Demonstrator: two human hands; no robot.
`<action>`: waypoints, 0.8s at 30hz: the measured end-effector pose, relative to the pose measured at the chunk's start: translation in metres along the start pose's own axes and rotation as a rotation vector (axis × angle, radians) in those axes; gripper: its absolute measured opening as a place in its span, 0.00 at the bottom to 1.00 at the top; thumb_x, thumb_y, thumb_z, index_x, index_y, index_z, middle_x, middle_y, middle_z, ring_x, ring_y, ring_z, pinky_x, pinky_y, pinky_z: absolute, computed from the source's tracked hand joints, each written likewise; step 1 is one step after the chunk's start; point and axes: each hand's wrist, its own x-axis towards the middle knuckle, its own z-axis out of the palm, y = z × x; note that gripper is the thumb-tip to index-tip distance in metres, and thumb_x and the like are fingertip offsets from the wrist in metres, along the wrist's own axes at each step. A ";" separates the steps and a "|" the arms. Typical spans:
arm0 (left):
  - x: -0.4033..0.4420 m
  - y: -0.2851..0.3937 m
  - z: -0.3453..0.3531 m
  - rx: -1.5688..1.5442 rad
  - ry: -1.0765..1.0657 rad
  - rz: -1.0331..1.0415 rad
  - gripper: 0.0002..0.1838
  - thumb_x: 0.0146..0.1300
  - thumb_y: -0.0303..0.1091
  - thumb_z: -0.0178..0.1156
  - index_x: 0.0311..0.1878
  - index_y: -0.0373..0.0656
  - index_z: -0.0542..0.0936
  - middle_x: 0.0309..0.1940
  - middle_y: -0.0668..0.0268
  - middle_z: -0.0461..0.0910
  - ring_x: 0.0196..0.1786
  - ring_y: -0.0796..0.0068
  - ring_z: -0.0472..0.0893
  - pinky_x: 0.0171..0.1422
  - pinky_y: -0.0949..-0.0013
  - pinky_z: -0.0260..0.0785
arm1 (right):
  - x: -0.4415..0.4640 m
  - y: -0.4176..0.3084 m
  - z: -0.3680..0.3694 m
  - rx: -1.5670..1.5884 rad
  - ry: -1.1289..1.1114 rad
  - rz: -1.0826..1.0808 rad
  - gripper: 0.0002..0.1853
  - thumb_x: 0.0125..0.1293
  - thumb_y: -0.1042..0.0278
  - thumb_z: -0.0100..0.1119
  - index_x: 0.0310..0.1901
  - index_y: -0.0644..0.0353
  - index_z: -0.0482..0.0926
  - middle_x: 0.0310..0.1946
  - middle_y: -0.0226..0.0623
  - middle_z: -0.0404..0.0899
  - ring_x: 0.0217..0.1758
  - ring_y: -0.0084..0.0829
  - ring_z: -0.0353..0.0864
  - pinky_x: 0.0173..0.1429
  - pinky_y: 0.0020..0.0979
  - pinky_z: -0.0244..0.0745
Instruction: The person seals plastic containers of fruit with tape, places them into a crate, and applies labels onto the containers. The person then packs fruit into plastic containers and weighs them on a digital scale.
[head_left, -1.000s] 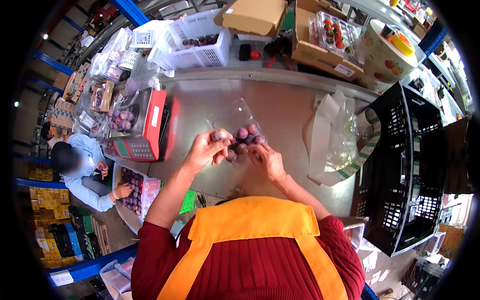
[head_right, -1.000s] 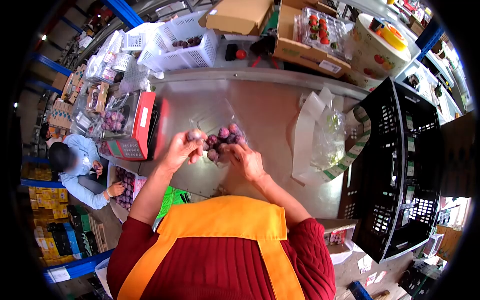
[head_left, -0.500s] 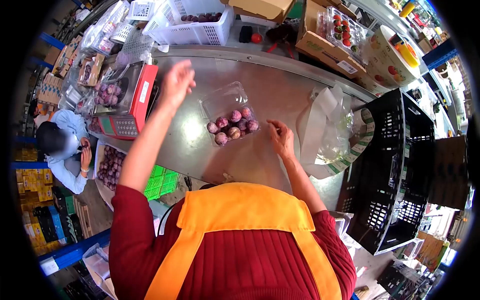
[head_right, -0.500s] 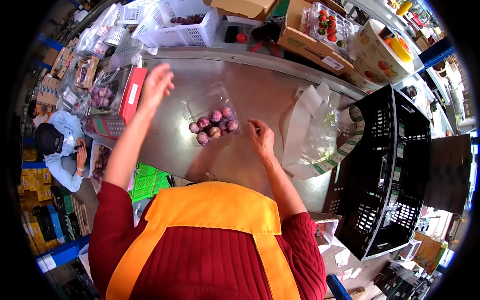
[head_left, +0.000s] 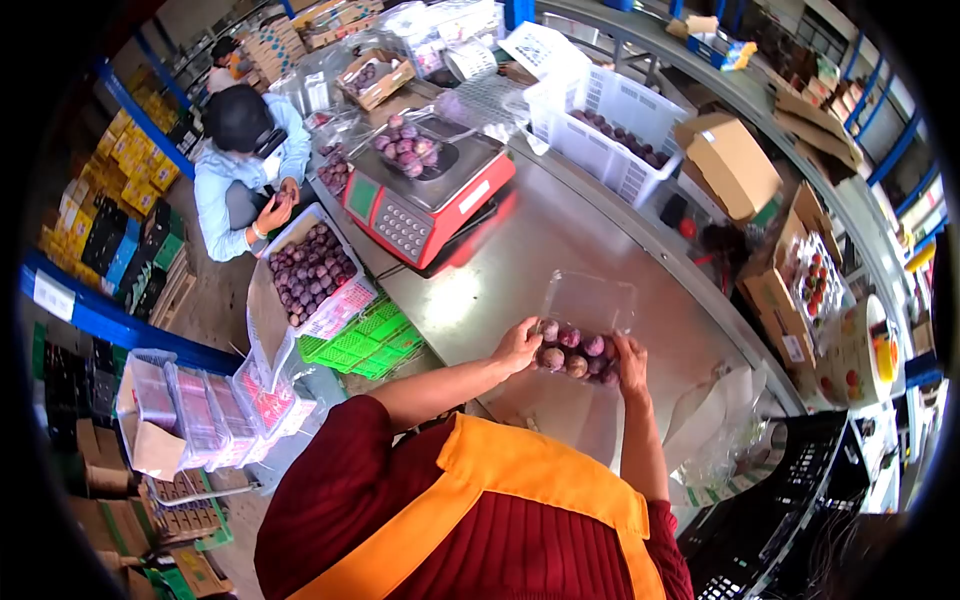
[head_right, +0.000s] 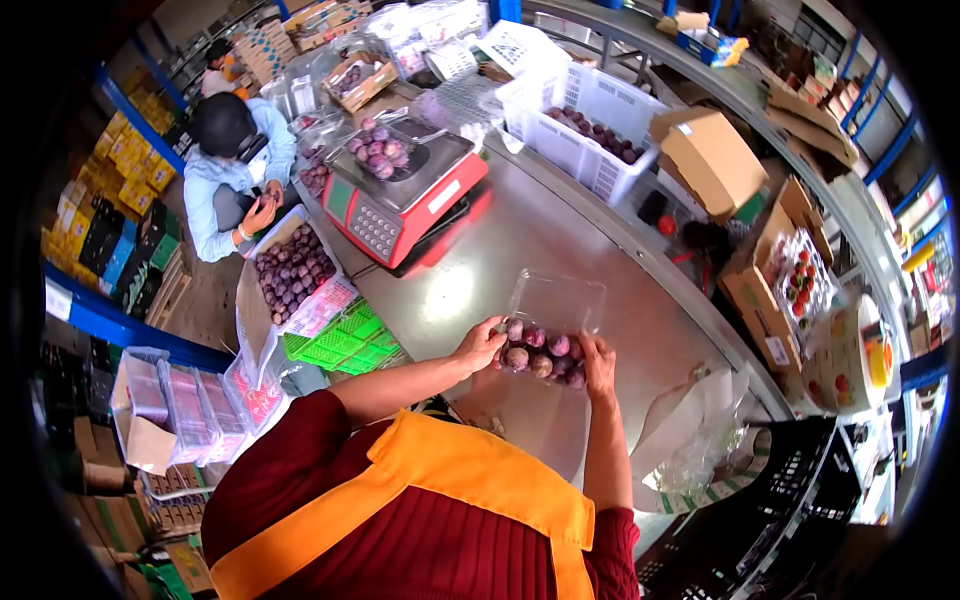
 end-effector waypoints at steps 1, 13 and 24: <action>0.001 0.003 -0.010 0.024 -0.007 0.019 0.26 0.71 0.32 0.53 0.72 0.43 0.65 0.30 0.65 0.76 0.22 0.76 0.76 0.26 0.70 0.77 | -0.009 -0.004 0.009 0.022 -0.012 -0.017 0.16 0.71 0.59 0.57 0.41 0.64 0.86 0.27 0.27 0.75 0.33 0.20 0.70 0.38 0.25 0.66; 0.076 0.139 -0.333 0.050 0.431 0.733 0.11 0.73 0.24 0.52 0.54 0.42 0.80 0.43 0.67 0.82 0.38 0.79 0.78 0.44 0.74 0.73 | -0.017 0.022 0.050 0.196 0.310 0.193 0.16 0.72 0.58 0.61 0.47 0.65 0.84 0.33 0.30 0.83 0.36 0.21 0.79 0.45 0.26 0.75; 0.245 0.132 -0.520 0.542 0.382 0.594 0.16 0.68 0.35 0.60 0.56 0.41 0.81 0.40 0.57 0.86 0.42 0.65 0.85 0.48 0.65 0.75 | -0.028 0.015 0.097 0.246 0.517 0.174 0.19 0.73 0.54 0.59 0.48 0.65 0.84 0.37 0.30 0.83 0.41 0.22 0.78 0.50 0.27 0.75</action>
